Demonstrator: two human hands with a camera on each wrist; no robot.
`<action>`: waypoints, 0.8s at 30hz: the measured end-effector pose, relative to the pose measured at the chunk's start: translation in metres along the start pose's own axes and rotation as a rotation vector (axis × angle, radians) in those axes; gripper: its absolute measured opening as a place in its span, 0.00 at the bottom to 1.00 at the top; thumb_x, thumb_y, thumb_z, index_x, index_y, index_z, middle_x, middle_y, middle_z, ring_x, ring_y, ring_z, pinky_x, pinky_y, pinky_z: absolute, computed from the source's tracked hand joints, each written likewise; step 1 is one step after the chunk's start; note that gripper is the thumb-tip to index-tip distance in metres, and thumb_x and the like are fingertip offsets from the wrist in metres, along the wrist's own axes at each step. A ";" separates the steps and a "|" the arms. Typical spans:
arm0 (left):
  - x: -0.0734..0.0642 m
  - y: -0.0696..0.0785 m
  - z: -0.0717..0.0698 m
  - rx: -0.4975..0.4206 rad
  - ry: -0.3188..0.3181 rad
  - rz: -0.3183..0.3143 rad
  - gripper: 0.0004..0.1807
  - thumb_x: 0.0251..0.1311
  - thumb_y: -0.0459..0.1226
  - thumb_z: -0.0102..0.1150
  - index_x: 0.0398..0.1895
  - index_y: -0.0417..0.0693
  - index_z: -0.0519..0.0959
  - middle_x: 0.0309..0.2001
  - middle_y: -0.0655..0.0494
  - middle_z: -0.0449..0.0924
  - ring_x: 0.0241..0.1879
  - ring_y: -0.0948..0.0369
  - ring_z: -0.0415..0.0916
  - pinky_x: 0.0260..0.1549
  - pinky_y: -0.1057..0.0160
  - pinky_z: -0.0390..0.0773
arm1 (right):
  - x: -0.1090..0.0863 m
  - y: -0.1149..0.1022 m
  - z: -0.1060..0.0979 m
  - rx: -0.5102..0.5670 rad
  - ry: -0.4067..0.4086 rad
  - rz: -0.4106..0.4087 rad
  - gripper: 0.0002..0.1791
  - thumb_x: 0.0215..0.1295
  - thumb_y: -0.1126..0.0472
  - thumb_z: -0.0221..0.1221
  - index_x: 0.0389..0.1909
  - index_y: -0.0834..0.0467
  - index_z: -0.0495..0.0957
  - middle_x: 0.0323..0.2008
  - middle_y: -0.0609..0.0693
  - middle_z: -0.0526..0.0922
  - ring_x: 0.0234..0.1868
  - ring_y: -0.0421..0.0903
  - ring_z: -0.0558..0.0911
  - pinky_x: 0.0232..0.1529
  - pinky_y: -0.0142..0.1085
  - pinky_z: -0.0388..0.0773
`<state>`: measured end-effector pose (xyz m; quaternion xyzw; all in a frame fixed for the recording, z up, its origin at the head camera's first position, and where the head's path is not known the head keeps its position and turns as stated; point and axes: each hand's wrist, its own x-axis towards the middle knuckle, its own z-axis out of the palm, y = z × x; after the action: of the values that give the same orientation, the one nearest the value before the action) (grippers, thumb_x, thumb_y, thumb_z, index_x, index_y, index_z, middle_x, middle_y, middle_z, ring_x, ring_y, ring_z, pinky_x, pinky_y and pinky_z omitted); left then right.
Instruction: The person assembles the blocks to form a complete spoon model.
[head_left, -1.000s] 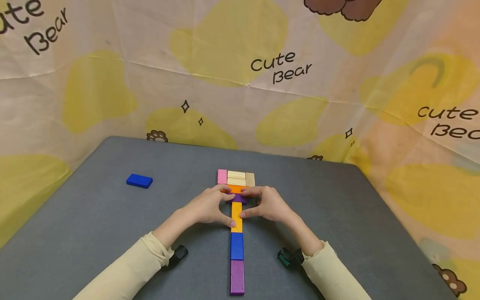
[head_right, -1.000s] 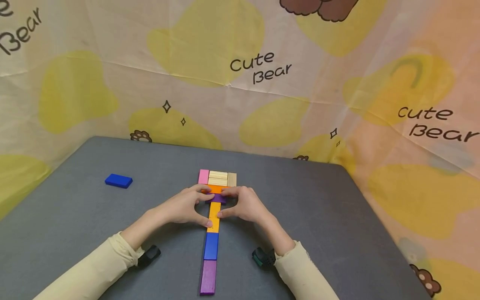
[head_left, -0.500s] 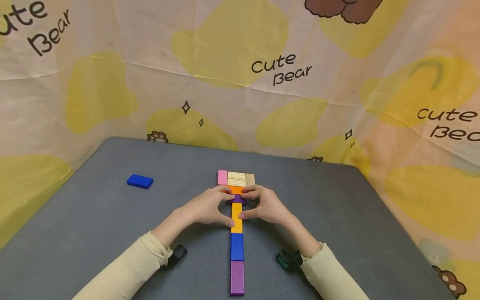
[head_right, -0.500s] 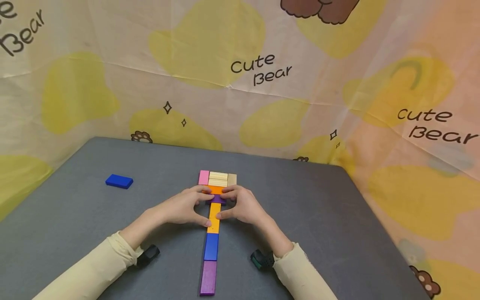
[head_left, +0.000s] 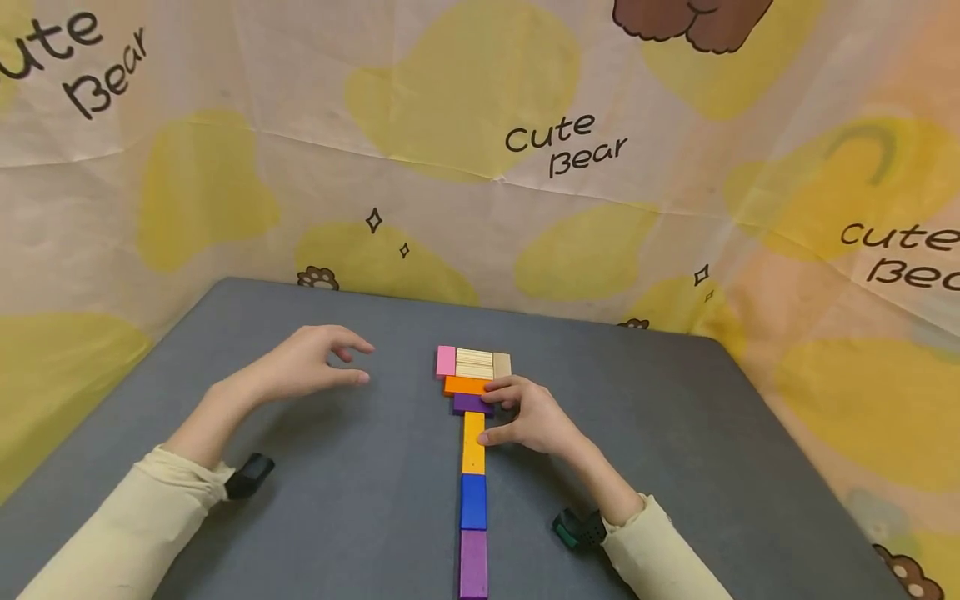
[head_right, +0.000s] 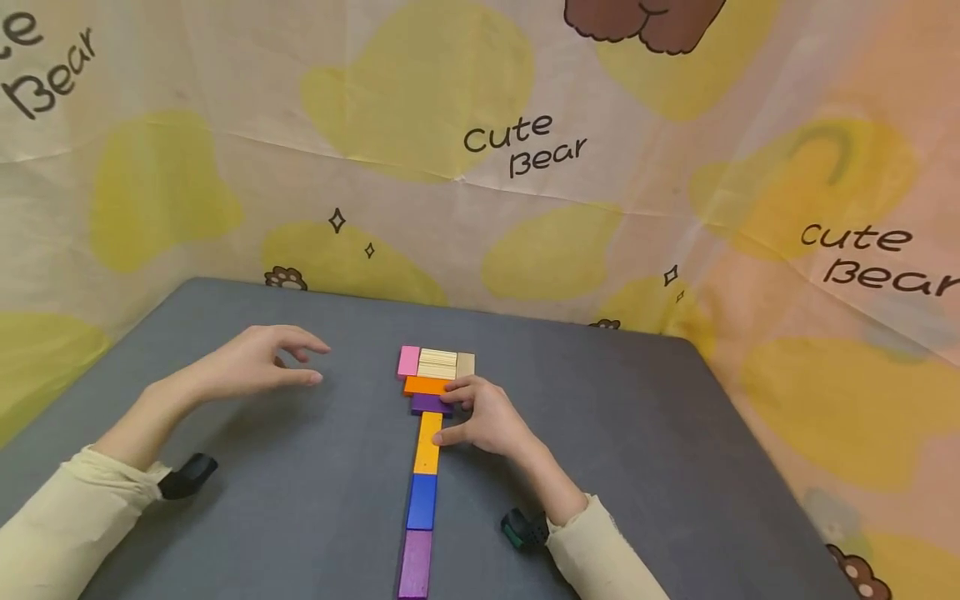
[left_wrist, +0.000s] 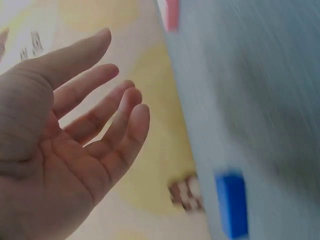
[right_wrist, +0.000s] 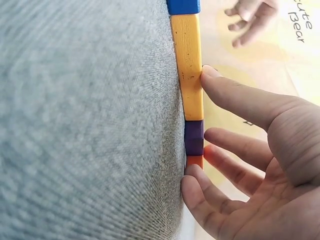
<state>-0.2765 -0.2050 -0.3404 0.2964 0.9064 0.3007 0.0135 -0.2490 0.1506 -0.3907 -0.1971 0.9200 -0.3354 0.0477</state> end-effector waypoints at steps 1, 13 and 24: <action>-0.006 -0.009 -0.006 0.012 0.018 -0.011 0.24 0.58 0.46 0.70 0.56 0.45 0.81 0.53 0.50 0.80 0.48 0.53 0.77 0.43 0.49 0.77 | 0.000 0.000 0.001 -0.001 -0.002 0.000 0.32 0.45 0.52 0.78 0.54 0.56 0.83 0.58 0.47 0.76 0.49 0.48 0.74 0.47 0.40 0.74; -0.031 -0.085 -0.032 0.101 0.065 -0.183 0.30 0.55 0.46 0.72 0.59 0.40 0.79 0.53 0.36 0.78 0.50 0.43 0.75 0.46 0.40 0.71 | -0.001 -0.001 0.000 0.009 0.002 0.015 0.33 0.45 0.51 0.78 0.54 0.57 0.83 0.58 0.47 0.76 0.49 0.49 0.75 0.47 0.41 0.74; -0.032 -0.104 -0.030 0.101 0.039 -0.225 0.29 0.51 0.45 0.75 0.56 0.43 0.82 0.52 0.34 0.78 0.49 0.40 0.76 0.44 0.40 0.73 | 0.000 -0.001 0.000 0.019 -0.004 0.014 0.32 0.45 0.51 0.78 0.54 0.57 0.83 0.58 0.47 0.76 0.49 0.50 0.75 0.48 0.42 0.73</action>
<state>-0.3110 -0.3052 -0.3784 0.1870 0.9481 0.2569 0.0146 -0.2488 0.1504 -0.3899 -0.1909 0.9181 -0.3433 0.0536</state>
